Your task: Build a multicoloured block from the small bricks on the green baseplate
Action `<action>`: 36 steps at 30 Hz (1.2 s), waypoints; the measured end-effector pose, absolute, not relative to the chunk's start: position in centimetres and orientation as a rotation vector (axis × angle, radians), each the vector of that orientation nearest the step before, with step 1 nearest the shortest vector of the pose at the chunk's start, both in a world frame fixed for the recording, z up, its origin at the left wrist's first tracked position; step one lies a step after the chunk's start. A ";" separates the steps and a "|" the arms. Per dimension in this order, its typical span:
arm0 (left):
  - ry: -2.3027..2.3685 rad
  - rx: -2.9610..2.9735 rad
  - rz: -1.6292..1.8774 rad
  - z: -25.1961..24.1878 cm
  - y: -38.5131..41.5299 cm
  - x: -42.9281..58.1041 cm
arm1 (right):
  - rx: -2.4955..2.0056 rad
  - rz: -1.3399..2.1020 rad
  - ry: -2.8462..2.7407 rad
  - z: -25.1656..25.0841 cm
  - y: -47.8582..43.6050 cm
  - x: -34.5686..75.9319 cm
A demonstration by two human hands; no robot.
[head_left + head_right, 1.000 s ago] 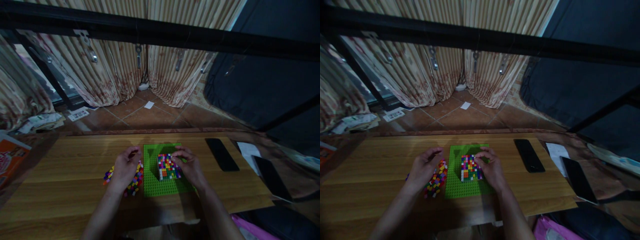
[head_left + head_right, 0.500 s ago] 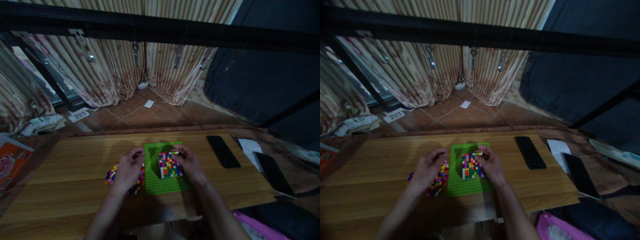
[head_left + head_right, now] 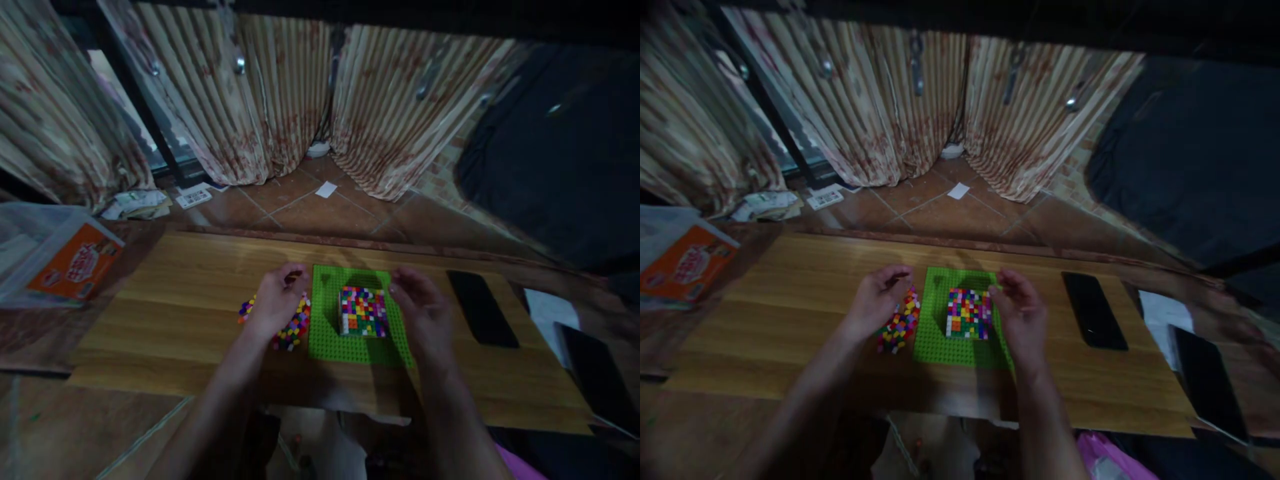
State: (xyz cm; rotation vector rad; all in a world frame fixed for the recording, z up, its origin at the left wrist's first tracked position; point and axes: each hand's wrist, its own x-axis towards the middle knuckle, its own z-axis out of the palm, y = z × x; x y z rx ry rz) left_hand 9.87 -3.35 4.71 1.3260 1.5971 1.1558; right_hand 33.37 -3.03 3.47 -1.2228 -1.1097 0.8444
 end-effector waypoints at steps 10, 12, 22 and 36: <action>1.687 1.284 1.277 4.8 -3.4 8.5 | -0.868 0.847 -2.301 3.2 -9.6 24.8; 1.682 1.289 1.277 4.7 -3.4 8.3 | -0.954 0.823 -2.339 2.1 -9.4 24.4; 1.662 1.296 1.289 4.9 -3.5 7.9 | -1.032 0.834 -2.467 1.1 -8.7 23.8; 1.629 1.299 1.310 4.6 -3.4 8.0 | -1.146 0.665 -2.487 0.6 -9.4 22.9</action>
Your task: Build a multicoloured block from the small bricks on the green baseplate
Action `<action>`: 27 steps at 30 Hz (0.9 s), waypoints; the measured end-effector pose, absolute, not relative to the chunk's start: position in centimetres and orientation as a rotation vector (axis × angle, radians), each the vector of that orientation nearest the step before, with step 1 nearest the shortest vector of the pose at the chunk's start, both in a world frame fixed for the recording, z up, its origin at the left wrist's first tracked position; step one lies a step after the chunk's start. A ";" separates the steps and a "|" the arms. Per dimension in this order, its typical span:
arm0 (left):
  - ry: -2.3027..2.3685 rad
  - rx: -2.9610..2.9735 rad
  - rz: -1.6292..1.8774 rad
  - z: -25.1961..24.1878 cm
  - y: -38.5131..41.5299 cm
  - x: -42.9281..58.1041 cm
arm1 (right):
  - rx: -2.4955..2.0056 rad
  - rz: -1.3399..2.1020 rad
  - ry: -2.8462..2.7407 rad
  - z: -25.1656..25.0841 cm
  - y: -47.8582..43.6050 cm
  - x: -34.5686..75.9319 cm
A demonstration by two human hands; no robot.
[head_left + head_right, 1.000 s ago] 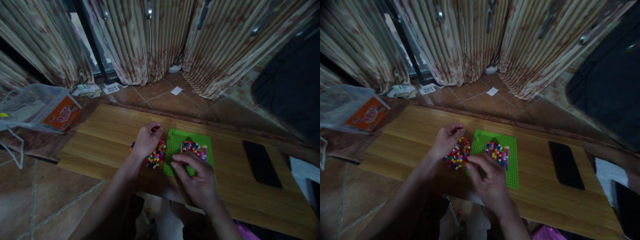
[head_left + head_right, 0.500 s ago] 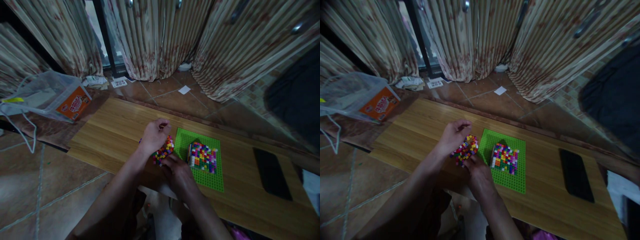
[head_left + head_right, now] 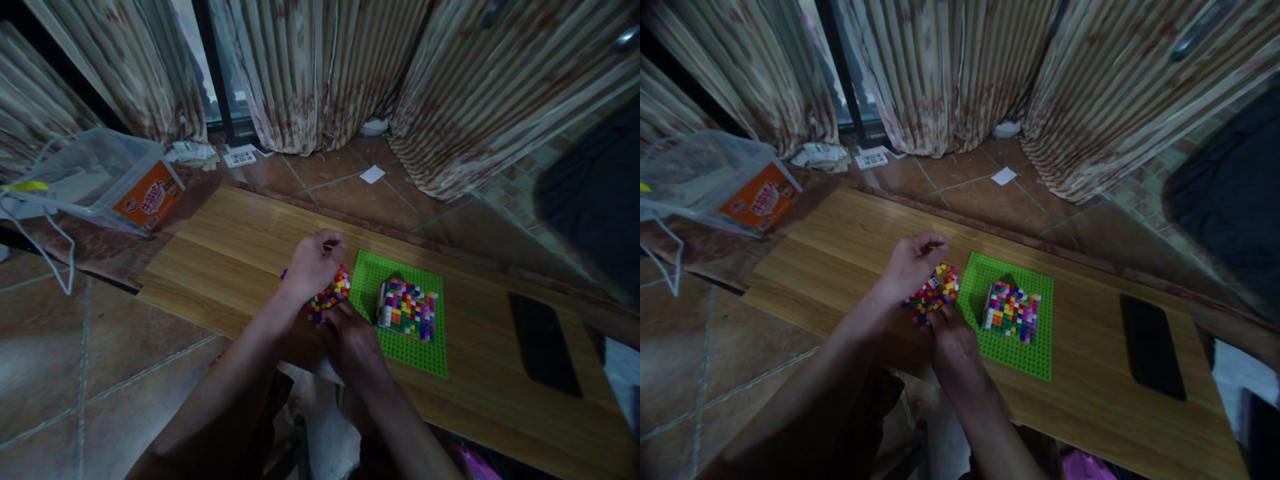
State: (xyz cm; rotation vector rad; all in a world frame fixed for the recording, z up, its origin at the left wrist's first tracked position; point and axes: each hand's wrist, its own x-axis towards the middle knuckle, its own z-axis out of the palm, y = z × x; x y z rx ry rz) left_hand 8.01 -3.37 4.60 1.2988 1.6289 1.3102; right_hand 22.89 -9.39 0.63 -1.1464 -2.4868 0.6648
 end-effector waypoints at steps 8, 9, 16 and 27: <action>1.640 1.325 1.301 4.7 -3.4 8.1 | -1.128 0.631 -2.453 0.2 -9.2 23.0; 1.640 1.321 1.297 4.7 -3.4 8.1 | -1.134 0.623 -2.452 0.1 -9.2 22.9; 1.486 1.029 1.324 5.2 -3.8 9.0 | -1.130 0.705 -2.200 1.7 -8.8 23.5; 0.809 0.082 1.133 6.6 -5.0 14.6 | -1.161 0.559 -1.722 4.3 -6.8 26.0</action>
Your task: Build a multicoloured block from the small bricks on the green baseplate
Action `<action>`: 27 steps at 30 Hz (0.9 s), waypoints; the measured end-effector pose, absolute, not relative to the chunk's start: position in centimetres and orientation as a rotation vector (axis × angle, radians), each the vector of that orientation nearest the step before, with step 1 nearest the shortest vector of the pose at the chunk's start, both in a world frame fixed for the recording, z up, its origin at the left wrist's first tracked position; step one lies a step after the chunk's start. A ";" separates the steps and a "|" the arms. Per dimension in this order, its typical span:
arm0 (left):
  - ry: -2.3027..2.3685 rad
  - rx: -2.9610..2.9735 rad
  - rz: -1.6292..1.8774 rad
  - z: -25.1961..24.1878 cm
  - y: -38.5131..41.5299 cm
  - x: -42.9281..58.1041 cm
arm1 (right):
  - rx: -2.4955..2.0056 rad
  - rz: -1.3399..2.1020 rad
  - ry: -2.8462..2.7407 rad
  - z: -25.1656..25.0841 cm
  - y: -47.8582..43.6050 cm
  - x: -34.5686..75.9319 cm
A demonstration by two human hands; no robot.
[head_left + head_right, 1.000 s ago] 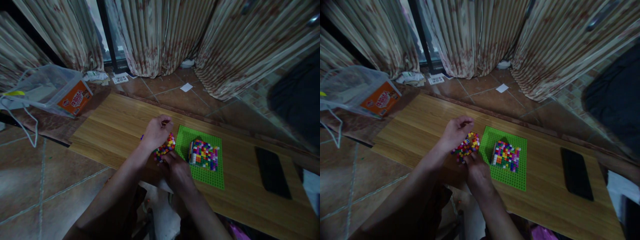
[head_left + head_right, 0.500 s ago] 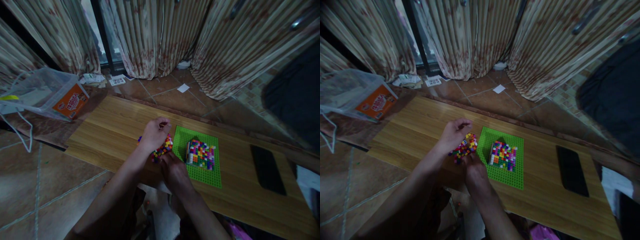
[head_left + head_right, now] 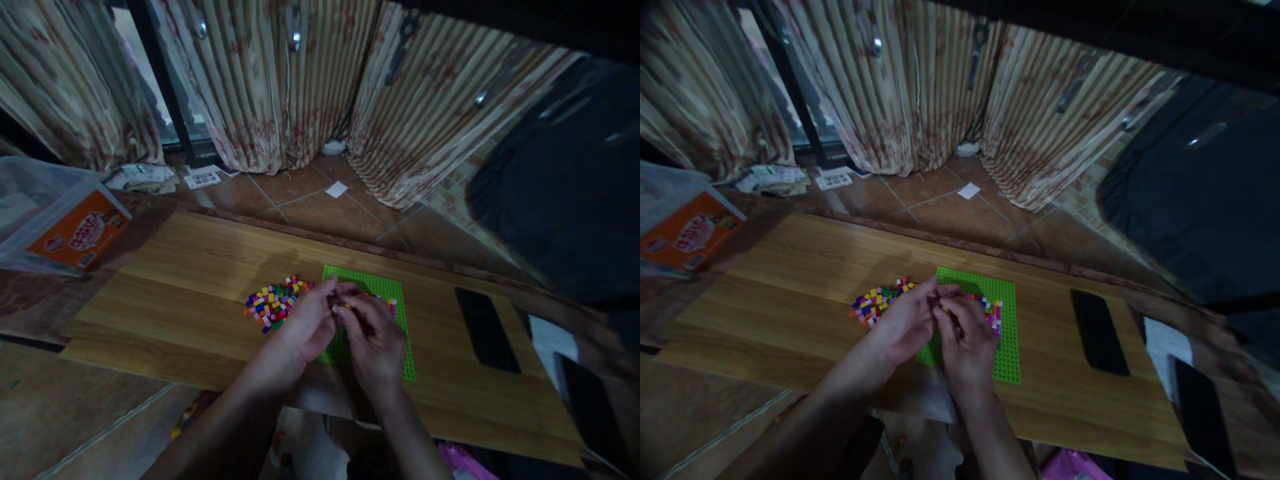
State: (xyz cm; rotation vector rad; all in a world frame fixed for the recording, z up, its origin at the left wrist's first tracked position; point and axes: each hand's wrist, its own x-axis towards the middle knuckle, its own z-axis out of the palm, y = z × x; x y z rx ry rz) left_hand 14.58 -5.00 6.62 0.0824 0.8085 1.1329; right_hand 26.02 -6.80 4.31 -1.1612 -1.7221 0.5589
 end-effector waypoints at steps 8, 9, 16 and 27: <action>0.920 0.161 1.166 6.6 -4.7 13.8 | -1.201 0.751 -1.452 4.3 -5.9 27.9; 0.933 0.175 1.173 6.6 -4.7 13.7 | -1.198 0.769 -1.425 4.3 -5.8 28.1; 0.950 0.190 1.167 6.4 -4.5 14.1 | -1.236 0.961 -1.222 4.3 -5.3 28.7; 0.975 0.244 1.129 5.9 -4.4 14.4 | -1.299 0.870 -1.133 4.6 -4.7 30.2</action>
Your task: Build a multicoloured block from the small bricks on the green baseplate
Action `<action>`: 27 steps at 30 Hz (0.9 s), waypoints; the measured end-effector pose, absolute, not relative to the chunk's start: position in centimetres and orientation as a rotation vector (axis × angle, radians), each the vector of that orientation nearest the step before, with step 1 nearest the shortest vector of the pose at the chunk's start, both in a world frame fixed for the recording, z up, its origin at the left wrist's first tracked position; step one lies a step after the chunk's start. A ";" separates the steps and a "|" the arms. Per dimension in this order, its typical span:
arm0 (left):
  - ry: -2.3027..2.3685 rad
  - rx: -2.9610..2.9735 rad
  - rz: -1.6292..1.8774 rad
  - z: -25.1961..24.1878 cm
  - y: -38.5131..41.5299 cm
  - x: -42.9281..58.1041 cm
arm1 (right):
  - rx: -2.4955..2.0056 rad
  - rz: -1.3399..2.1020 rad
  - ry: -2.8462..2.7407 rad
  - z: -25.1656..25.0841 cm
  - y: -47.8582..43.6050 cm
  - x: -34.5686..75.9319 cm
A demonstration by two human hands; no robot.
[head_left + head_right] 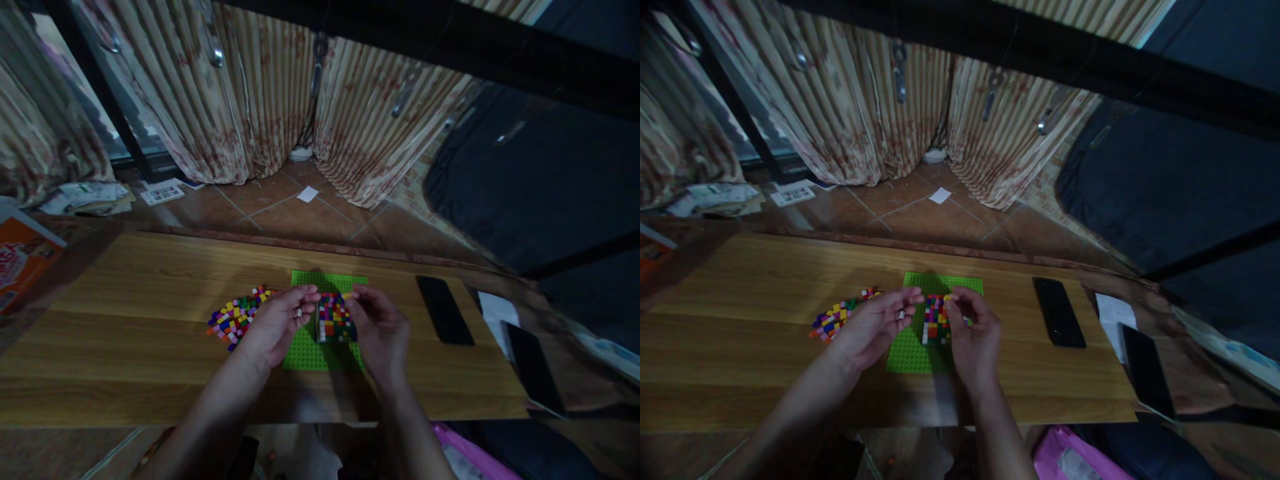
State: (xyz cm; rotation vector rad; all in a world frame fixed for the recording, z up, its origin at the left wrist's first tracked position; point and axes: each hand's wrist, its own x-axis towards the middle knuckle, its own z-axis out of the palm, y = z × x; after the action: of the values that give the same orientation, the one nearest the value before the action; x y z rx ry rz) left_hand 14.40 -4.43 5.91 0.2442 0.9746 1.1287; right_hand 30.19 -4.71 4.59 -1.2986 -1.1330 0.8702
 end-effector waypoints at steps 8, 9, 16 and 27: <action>1.044 0.306 1.141 6.2 -4.5 14.5 | -1.531 0.770 -1.111 4.5 -3.3 33.5; 1.047 0.316 1.143 6.1 -4.5 14.5 | -1.550 0.773 -1.147 4.3 -3.4 33.5; 1.044 0.354 1.152 5.8 -4.4 14.5 | -1.659 0.704 -1.322 3.1 -3.3 32.9; 1.069 0.371 1.157 6.3 -4.6 14.5 | -1.655 0.642 -1.385 3.8 -3.3 32.6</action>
State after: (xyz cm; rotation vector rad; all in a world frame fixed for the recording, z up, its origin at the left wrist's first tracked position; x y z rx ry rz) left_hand 14.51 -4.61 6.26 0.3712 1.0693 1.1572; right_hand 32.55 -3.35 3.83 -1.6554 -1.3852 0.6423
